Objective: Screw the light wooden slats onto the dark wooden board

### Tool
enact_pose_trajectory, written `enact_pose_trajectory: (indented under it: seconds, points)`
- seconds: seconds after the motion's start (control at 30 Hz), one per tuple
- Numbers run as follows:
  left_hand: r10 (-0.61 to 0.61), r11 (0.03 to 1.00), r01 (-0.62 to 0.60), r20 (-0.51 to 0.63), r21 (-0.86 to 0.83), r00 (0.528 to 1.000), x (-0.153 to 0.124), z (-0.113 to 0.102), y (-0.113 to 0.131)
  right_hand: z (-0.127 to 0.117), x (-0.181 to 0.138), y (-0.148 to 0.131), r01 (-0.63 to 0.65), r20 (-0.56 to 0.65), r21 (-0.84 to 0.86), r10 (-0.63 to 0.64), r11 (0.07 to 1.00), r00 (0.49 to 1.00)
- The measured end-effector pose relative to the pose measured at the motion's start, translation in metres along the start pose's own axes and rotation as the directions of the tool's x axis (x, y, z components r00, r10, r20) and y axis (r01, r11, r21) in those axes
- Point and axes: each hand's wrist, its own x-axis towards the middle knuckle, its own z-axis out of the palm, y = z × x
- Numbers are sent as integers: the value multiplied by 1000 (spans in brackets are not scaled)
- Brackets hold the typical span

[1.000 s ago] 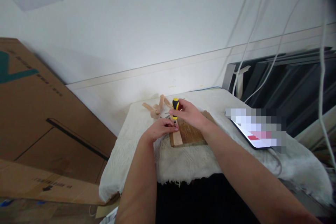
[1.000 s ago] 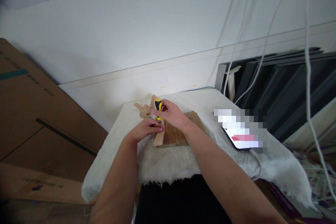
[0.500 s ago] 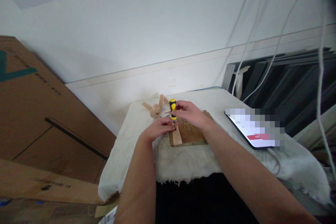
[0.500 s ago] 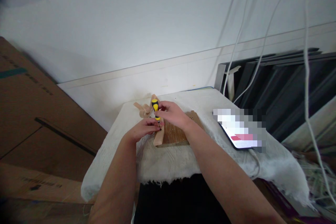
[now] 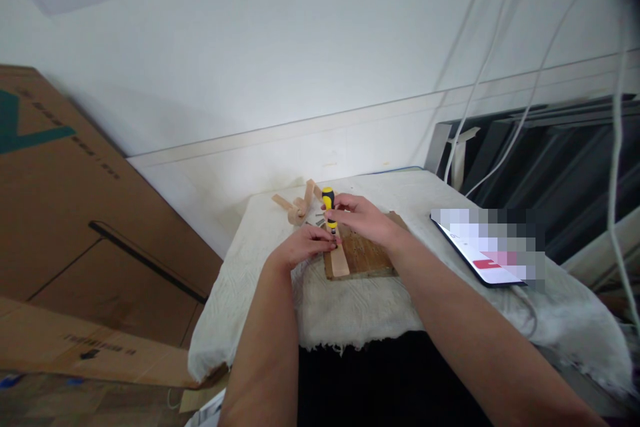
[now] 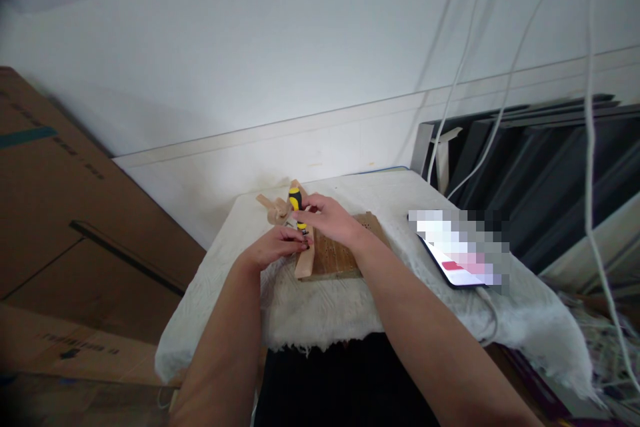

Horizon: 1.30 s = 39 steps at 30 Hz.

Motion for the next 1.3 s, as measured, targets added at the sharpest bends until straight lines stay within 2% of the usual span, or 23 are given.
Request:
enact_pose_trajectory:
  seconds: [0.13,0.37,0.53,0.63,0.73,0.9,1.1,1.3]
  points:
    - [9,1000,-9,3,-13,1000,1,0,-2,0,0,-1,-13,28,30,13,999,1000]
    - [-4,999,4,-1,43,1000,-1,2,4,2,0,3,-41,-68,-68,36,997,997]
    - [-10,999,10,-7,31,1000,0,2,4,4,0,1,-47,-36,91,51,995,998]
    - [7,1000,-7,4,12,1000,0,2,1,3,-1,-2,-72,3,129,72,989,997]
    - [7,1000,-7,4,5,1000,1,2,1,2,-1,-2,-54,10,89,54,995,999]
    - [1,1000,0,-8,24,1000,-1,4,5,3,0,4,-23,-60,-2,22,1000,998]
    - [4,999,-4,-17,41,1000,-3,6,11,4,-1,-1,-43,1,181,44,983,999]
    - [1,999,-1,-21,38,1000,-2,5,11,1,-2,-7,-71,24,179,68,981,997]
